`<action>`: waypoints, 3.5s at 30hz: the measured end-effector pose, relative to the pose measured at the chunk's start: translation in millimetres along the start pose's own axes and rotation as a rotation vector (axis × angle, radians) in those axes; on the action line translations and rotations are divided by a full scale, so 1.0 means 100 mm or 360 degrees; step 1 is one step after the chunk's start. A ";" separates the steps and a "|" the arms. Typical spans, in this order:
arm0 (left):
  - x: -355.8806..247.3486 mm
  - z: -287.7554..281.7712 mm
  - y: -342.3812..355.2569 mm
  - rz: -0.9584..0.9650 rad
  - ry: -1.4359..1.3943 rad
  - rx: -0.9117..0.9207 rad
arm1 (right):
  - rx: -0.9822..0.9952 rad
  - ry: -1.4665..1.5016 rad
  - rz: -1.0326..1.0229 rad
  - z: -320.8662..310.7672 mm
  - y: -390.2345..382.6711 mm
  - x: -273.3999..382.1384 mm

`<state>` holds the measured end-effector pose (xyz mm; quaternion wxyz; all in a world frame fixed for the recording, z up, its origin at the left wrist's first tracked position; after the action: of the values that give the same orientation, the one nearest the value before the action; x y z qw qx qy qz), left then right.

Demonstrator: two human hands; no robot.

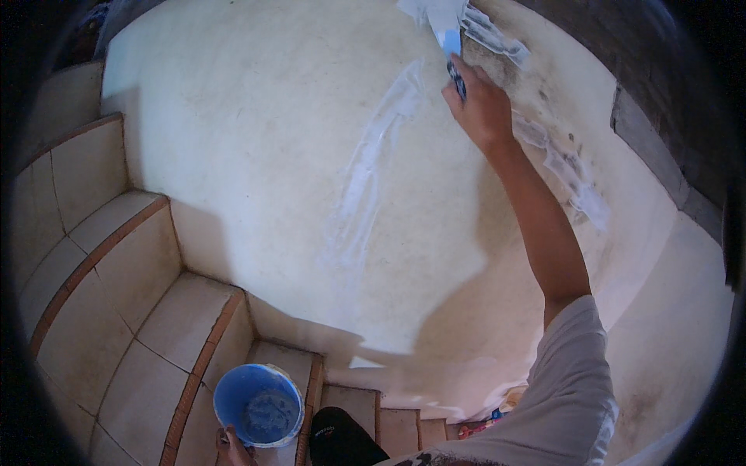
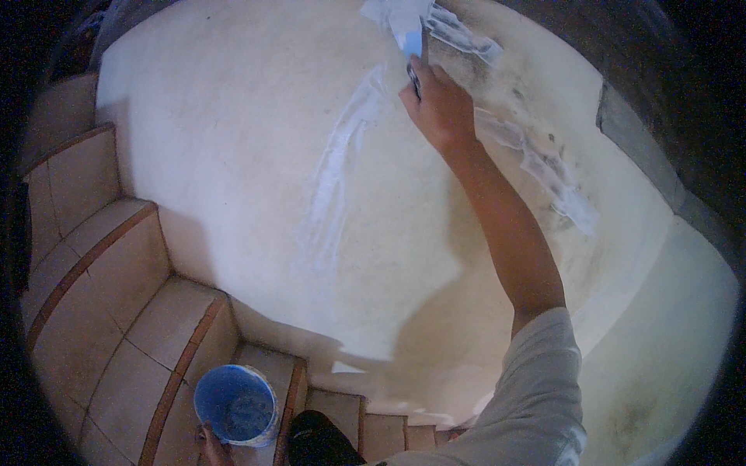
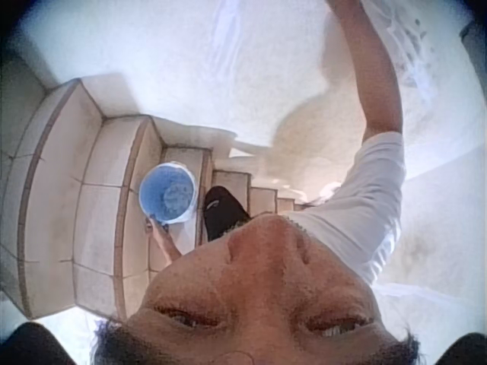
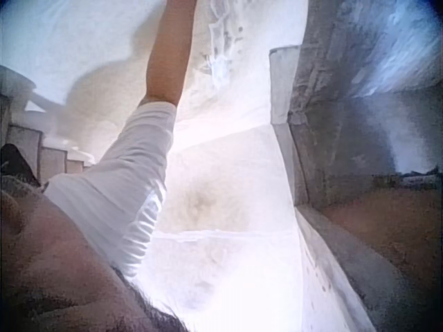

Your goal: The person applies spackle to a wall and ceiling using a putty knife. They dip the knife into a bucket of spackle and smooth the compound over darkened areas of the surface.

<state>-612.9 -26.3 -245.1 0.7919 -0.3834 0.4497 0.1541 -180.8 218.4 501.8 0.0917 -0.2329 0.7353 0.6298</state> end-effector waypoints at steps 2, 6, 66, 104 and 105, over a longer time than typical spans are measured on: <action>-0.08 0.01 -0.08 -0.0011 0.0034 0.0019 | -0.0042 -0.0018 -0.0006 0.02 0.25 -0.02; -0.05 0.02 -0.01 0.0029 0.0016 -0.0016 | 0.0069 -0.0080 0.0054 0.08 0.41 -0.05; -0.35 0.22 -0.37 0.0185 0.0032 -0.0074 | 0.0355 -0.0190 0.0025 -0.49 0.43 -0.77; -0.23 0.02 -0.08 0.0484 0.0043 -0.0060 | 0.0091 -0.0193 -0.0063 -0.36 0.03 -1.72; -0.25 0.05 -0.12 0.0491 0.0037 -0.0068 | 0.0105 -0.0188 -0.0058 -0.43 -0.03 -1.74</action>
<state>-616.3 -27.7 -217.6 0.7452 -0.3281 0.5091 0.2791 -19.9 216.1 581.7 0.1540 -0.2054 0.7446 0.6162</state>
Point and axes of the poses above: each hand's wrist, its own y-axis towards the middle knuckle, its own z-axis out of the palm, x = y × z, the point moved 5 cm from there along y, towards the middle knuckle, and after that the axes turned 10 degrees about x, right-handed, at the moved point
